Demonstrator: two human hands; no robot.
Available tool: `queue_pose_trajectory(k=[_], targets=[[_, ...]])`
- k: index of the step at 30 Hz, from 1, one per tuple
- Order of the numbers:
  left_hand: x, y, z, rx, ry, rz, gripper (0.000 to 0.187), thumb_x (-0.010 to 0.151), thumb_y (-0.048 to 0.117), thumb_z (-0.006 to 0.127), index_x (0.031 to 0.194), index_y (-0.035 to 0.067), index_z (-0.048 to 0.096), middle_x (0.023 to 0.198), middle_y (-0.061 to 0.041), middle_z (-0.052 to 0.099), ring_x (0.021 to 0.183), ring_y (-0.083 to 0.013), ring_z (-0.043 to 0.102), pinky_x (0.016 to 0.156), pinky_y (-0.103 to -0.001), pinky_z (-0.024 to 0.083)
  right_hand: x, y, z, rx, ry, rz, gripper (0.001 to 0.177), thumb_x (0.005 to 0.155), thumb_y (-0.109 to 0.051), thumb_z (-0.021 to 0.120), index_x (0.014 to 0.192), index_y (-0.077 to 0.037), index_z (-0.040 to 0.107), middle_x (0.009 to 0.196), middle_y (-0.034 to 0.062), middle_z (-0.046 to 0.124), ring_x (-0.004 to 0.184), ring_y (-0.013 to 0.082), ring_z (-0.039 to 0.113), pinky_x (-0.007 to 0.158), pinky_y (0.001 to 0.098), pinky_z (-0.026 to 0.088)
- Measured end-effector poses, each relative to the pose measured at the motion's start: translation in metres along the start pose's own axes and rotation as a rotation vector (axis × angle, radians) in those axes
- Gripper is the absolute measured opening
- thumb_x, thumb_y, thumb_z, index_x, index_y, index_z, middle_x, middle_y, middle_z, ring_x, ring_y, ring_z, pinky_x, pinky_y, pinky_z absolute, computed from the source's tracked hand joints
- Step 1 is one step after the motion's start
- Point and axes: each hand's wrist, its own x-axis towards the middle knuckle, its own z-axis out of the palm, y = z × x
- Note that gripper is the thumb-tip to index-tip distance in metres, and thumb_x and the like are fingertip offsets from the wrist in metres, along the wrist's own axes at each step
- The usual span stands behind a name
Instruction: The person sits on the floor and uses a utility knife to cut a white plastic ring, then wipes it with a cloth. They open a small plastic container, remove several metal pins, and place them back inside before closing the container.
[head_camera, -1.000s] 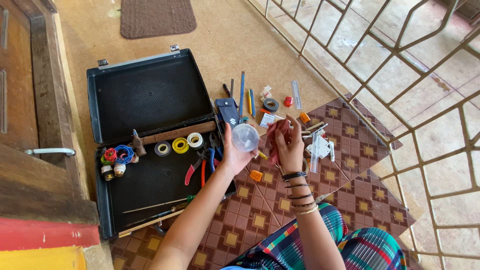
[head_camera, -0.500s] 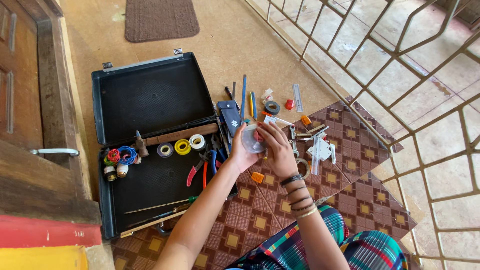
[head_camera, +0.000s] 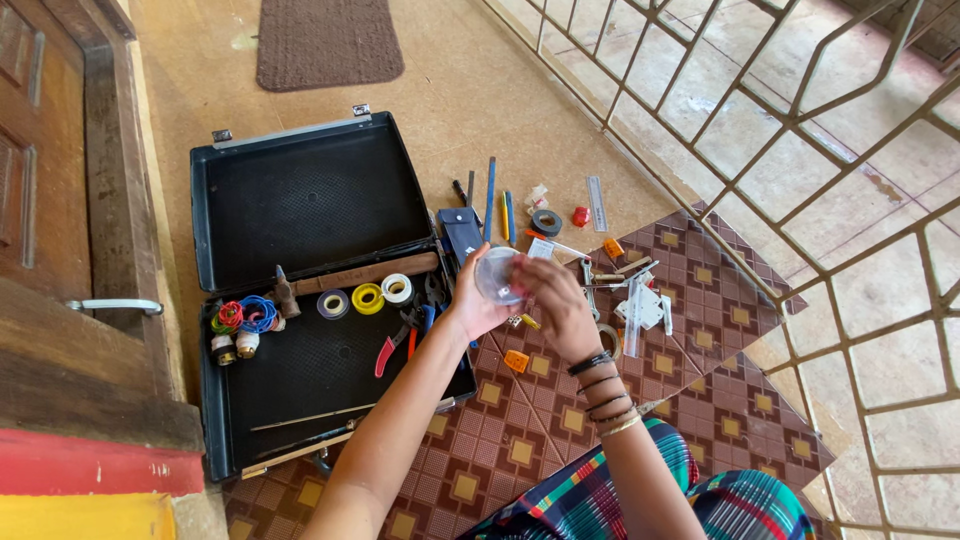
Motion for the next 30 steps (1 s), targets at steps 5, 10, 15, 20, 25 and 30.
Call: queue_pose_trajectory(k=[5, 10, 15, 20, 25, 30], targets=[[-0.001, -0.018, 0.012, 0.314, 0.021, 0.085, 0.06, 0.093, 0.065, 0.054, 0.135, 0.021, 0.056, 0.103, -0.004, 0.063, 0.092, -0.0185, 0.063, 0.074, -0.033, 0.053, 0.004, 0.004, 0.014, 0.364, 0.347, 0.339, 0.039, 0.104, 0.009, 0.048, 0.137, -0.005, 0.063, 0.146, 0.0162, 0.06, 0.138, 0.0335, 0.056, 0.12, 0.0437, 0.043], [0.007, -0.031, 0.01, 0.169, 0.115, 0.167, 0.072, 0.088, 0.05, 0.065, 0.147, 0.014, 0.046, 0.129, -0.003, 0.063, 0.12, -0.0192, 0.062, 0.103, -0.035, 0.053, 0.007, -0.025, 0.021, 0.063, 0.167, 0.111, 0.043, 0.09, -0.011, 0.066, 0.132, -0.006, 0.062, 0.143, 0.0175, 0.058, 0.138, 0.0367, 0.053, 0.115, 0.0477, 0.046], [-0.002, -0.033, -0.008, 0.293, -0.036, 0.049, 0.096, 0.083, 0.082, 0.042, 0.148, 0.011, 0.042, 0.133, -0.008, 0.063, 0.125, -0.0234, 0.061, 0.108, -0.033, 0.05, 0.008, -0.01, 0.009, 0.25, 0.084, 0.331, 0.07, 0.075, -0.023, 0.084, 0.135, 0.0, 0.057, 0.133, 0.0176, 0.059, 0.122, 0.0299, 0.061, 0.104, 0.0432, 0.051], [0.014, -0.036, -0.038, 0.723, 0.122, 0.257, 0.097, 0.088, 0.087, 0.037, 0.147, 0.011, 0.045, 0.119, -0.009, 0.069, 0.121, -0.0185, 0.058, 0.098, -0.031, 0.041, -0.017, 0.021, 0.024, 0.804, 0.296, 0.59, 0.05, 0.086, -0.017, 0.074, 0.132, -0.001, 0.06, 0.123, 0.0095, 0.07, 0.111, 0.0196, 0.069, 0.1, 0.0362, 0.056], [0.035, -0.038, -0.026, 0.397, 0.226, 0.406, 0.078, 0.109, 0.073, 0.049, 0.136, 0.001, 0.059, 0.101, -0.008, 0.061, 0.096, -0.0246, 0.059, 0.093, -0.04, 0.05, -0.029, 0.033, 0.049, 1.159, 0.514, 0.601, 0.032, 0.095, -0.007, 0.063, 0.126, 0.002, 0.063, 0.118, 0.0078, 0.07, 0.109, 0.0175, 0.068, 0.099, 0.0358, 0.056], [-0.001, -0.032, 0.033, -0.037, -0.102, 0.121, 0.056, 0.101, 0.056, 0.052, 0.144, 0.021, 0.06, 0.123, -0.002, 0.07, 0.113, -0.0167, 0.066, 0.099, -0.041, 0.053, -0.02, 0.026, 0.049, 1.022, 0.574, 0.603, 0.024, 0.101, -0.006, 0.062, 0.123, 0.004, 0.068, 0.12, 0.0087, 0.071, 0.11, 0.0154, 0.066, 0.1, 0.03, 0.053]])
